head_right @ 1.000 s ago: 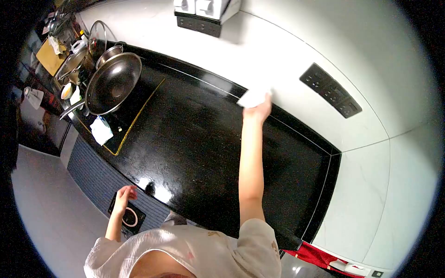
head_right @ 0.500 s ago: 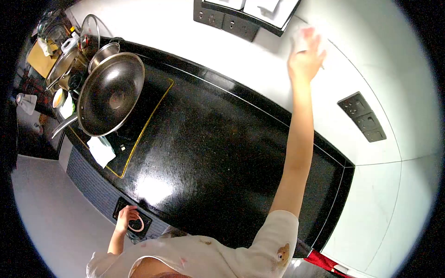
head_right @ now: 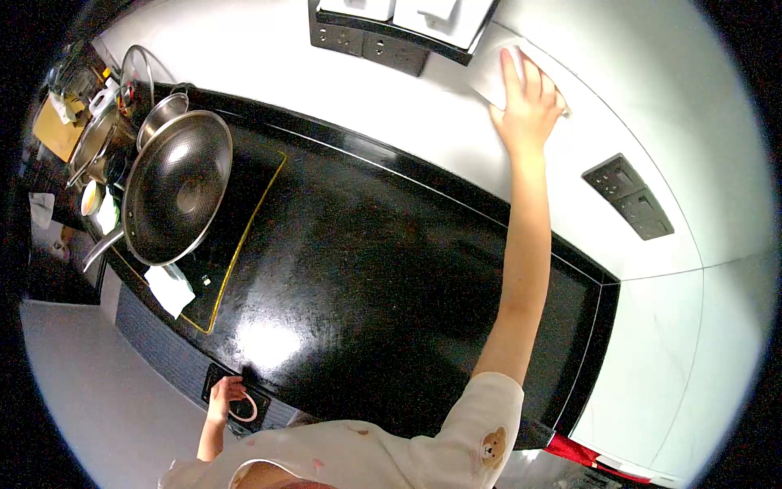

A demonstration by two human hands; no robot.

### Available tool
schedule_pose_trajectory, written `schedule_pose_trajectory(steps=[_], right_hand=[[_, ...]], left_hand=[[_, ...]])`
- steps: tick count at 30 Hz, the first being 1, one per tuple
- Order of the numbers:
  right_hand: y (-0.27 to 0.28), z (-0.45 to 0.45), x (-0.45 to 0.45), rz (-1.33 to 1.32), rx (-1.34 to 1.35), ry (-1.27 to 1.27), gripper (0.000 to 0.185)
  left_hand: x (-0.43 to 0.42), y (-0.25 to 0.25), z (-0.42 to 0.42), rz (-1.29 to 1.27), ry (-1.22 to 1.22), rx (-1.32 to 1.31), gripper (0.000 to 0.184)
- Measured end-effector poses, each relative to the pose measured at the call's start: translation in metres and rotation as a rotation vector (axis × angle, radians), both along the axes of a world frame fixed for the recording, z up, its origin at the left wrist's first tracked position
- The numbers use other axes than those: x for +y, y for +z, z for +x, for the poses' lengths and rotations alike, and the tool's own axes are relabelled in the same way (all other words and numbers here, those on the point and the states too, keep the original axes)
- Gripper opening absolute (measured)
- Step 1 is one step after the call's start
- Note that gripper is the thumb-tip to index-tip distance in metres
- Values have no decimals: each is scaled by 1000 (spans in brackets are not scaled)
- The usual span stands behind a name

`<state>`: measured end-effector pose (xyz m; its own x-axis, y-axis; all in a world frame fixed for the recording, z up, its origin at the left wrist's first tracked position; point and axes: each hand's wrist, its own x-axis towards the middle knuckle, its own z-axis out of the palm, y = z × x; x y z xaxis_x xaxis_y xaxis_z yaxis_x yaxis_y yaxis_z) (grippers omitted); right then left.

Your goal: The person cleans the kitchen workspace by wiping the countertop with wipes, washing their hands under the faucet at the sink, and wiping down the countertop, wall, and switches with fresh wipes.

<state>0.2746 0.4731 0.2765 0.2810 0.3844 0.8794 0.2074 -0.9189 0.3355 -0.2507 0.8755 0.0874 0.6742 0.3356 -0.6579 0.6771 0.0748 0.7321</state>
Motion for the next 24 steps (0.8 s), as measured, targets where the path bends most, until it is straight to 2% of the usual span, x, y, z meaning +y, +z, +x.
schedule_pose_trajectory(steps=[3, 8, 12, 16, 19, 22, 24], right_hand=[[17, -8, -5, -96, -51, -30, 69], [35, -3, -17, -143, 148, -196, 77], [51, -3, -15, -210, 57, -289, 79], [56, 8, -24, -88, 29, 63, 77], [59, 12, -20, -66, -25, 78, 77], [53, 19, -22, -56, 26, 2, 77], [49, 23, -20, -138, 62, -121, 73]], left_hand=[[-7, -1, 4, -28, -26, -21, 44], [-11, -4, 1, -45, -15, -25, 43], [-15, -7, 0, -38, -11, -7, 43], [-21, -4, 2, -26, -2, -4, 44], [-16, -13, -1, -36, 7, 20, 44], [-15, -17, -4, -47, 14, 16, 43], [-14, -17, -4, -68, 2, 34, 45]])
